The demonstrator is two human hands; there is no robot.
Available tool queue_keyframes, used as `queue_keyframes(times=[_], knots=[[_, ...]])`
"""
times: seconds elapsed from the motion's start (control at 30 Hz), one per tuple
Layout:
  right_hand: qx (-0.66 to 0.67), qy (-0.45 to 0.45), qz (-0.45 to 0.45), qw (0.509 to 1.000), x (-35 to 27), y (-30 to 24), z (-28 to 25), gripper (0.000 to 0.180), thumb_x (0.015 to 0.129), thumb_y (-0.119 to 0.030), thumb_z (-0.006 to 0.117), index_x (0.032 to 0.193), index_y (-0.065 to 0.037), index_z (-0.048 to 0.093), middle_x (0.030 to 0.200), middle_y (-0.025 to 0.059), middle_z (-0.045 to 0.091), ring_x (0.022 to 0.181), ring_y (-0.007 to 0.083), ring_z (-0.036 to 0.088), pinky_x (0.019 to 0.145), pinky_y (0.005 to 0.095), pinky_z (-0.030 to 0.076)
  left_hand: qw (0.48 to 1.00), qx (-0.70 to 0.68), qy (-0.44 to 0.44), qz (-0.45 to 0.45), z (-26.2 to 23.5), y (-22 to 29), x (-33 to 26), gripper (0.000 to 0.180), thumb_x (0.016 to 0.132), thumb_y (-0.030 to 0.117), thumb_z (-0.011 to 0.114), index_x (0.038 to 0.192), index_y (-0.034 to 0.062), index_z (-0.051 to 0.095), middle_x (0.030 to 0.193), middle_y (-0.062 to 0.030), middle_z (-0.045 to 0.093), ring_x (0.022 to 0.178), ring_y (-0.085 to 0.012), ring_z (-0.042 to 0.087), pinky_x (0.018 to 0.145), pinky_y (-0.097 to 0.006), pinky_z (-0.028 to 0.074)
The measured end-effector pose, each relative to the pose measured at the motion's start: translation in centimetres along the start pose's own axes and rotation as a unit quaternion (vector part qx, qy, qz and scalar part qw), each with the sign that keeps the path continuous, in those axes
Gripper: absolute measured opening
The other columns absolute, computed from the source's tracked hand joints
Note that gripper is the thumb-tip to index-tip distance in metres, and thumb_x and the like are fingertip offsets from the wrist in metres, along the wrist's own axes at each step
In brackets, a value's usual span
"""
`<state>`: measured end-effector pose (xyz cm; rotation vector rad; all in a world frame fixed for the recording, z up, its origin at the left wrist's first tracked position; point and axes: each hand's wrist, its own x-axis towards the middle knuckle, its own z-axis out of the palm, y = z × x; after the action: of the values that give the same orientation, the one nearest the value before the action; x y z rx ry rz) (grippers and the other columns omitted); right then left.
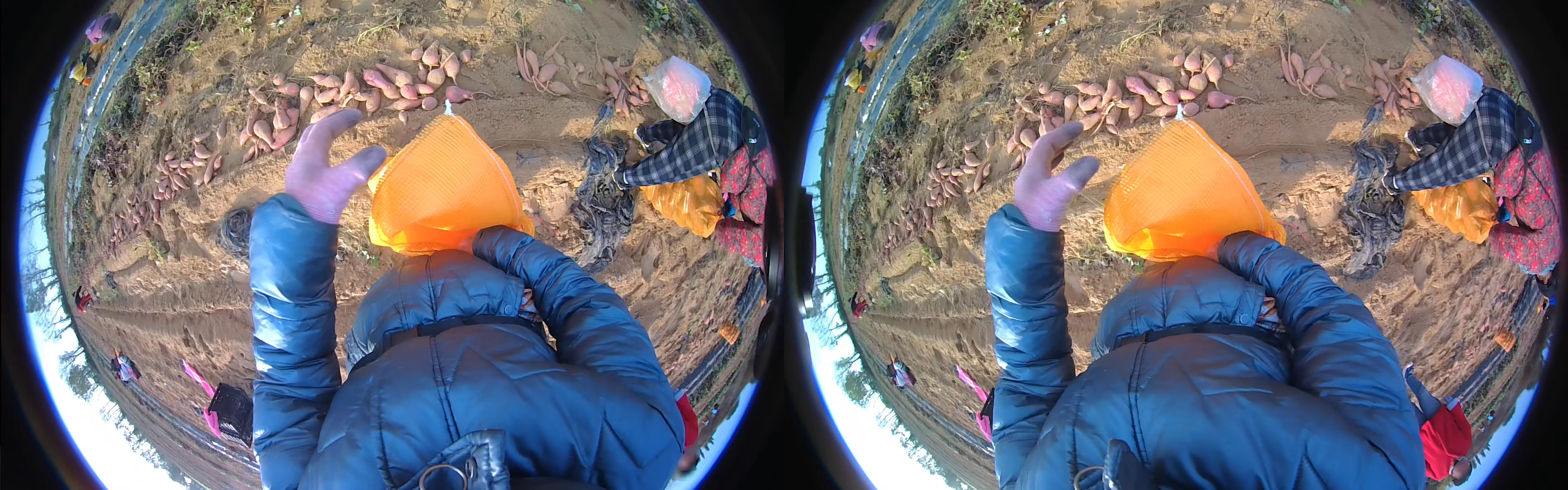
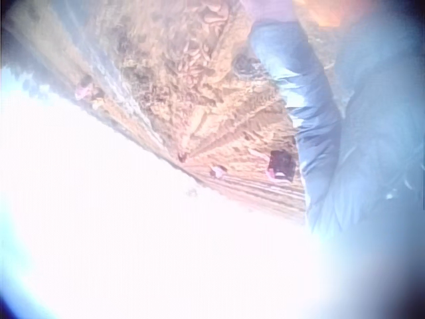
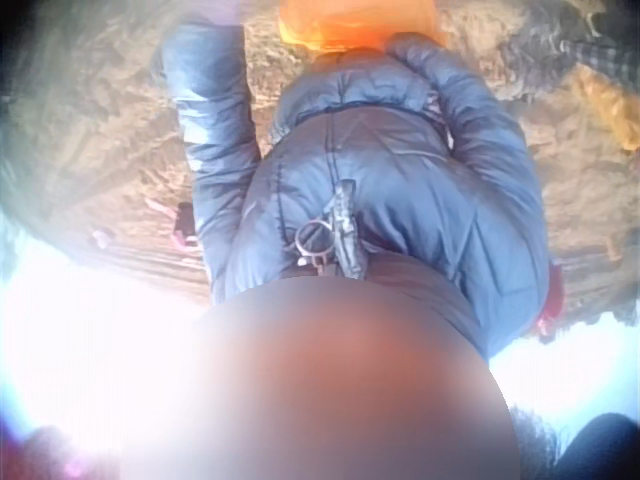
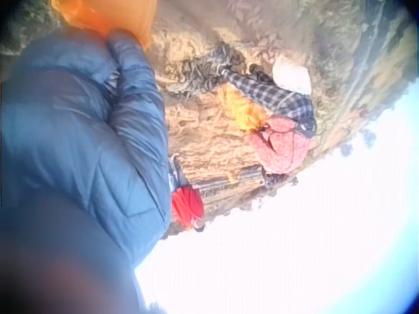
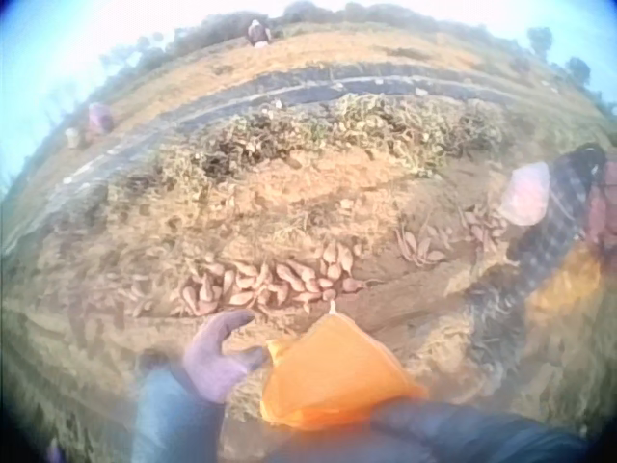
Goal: The person picks up sweet potatoes from the ground and places them into a yellow mesh bag held by another person. The person repeatedly gathers sweet potatoes by hand and transfers them into the bag throughout the clip.
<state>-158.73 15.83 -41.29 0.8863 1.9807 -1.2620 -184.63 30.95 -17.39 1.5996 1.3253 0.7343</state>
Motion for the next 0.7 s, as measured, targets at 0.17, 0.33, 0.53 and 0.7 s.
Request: queue_keyframes(times=[0.17, 0.33, 0.53, 0.7], knots=[[-0.016, -0.015, -0.006, 1.0, 1.1, 0.3, 1.0, 0.038, 0.086, -0.025, 0.059, 0.121, -0.01, 0.063, 0.12, 0.0164, 0.065, 0.108, 0.0346, 0.063, 0.092, 0.0408, 0.05, 0.921, 0.314, -0.226, 0.038, 9.8, 4.3, 4.7, 0.073, 0.069, 0.04, 0.075, 0.132, 0.0082, 0.055, 0.125, -0.0207, 0.06, 0.117, -0.0369, 0.056, 0.1, -0.041, 0.045], [-0.007, -0.026, -0.002, 1.0, 1.3, 1.6, 1.7, 0.04, 0.086, -0.026, 0.06, 0.123, -0.009, 0.062, 0.121, 0.0159, 0.065, 0.11, 0.0338, 0.063, 0.093, 0.0403, 0.05, 0.852, 0.278, -0.444, 0.014, 9.7, 3.0, 3.6, 0.046, 0.073, 0.032, 0.071, 0.117, 0.0212, 0.066, 0.094, -0.0144, 0.07, 0.091, -0.0329, 0.067, 0.083, -0.041, 0.052], [0.051, -0.007, -0.013, 0.999, -0.2, 2.8, 1.4, 0.043, 0.086, -0.027, 0.062, 0.125, -0.009, 0.061, 0.123, 0.015, 0.065, 0.111, 0.0325, 0.062, 0.094, 0.0396, 0.05, 0.874, 0.281, -0.247, 0.309, 3.0, 4.3, -0.9, 0.029, 0.069, 0.015, 0.071, 0.096, 0.0204, 0.067, 0.082, -0.0001, 0.064, 0.08, -0.0247, 0.061, 0.066, -0.04, 0.044], [0.41, 0.191, -0.12, 0.884, -3.1, 3.6, 0.4, 0.048, 0.084, -0.027, 0.065, 0.127, -0.007, 0.06, 0.123, 0.0132, 0.064, 0.113, 0.0298, 0.062, 0.096, 0.0383, 0.049, 0.88, 0.325, -0.221, 0.266, 3.1, 3.5, -7.1, 0.027, 0.065, 0.006, 0.07, 0.088, 0.0167, 0.061, 0.089, -0.001, 0.061, 0.081, -0.026, 0.059, 0.067, -0.04, 0.046]])
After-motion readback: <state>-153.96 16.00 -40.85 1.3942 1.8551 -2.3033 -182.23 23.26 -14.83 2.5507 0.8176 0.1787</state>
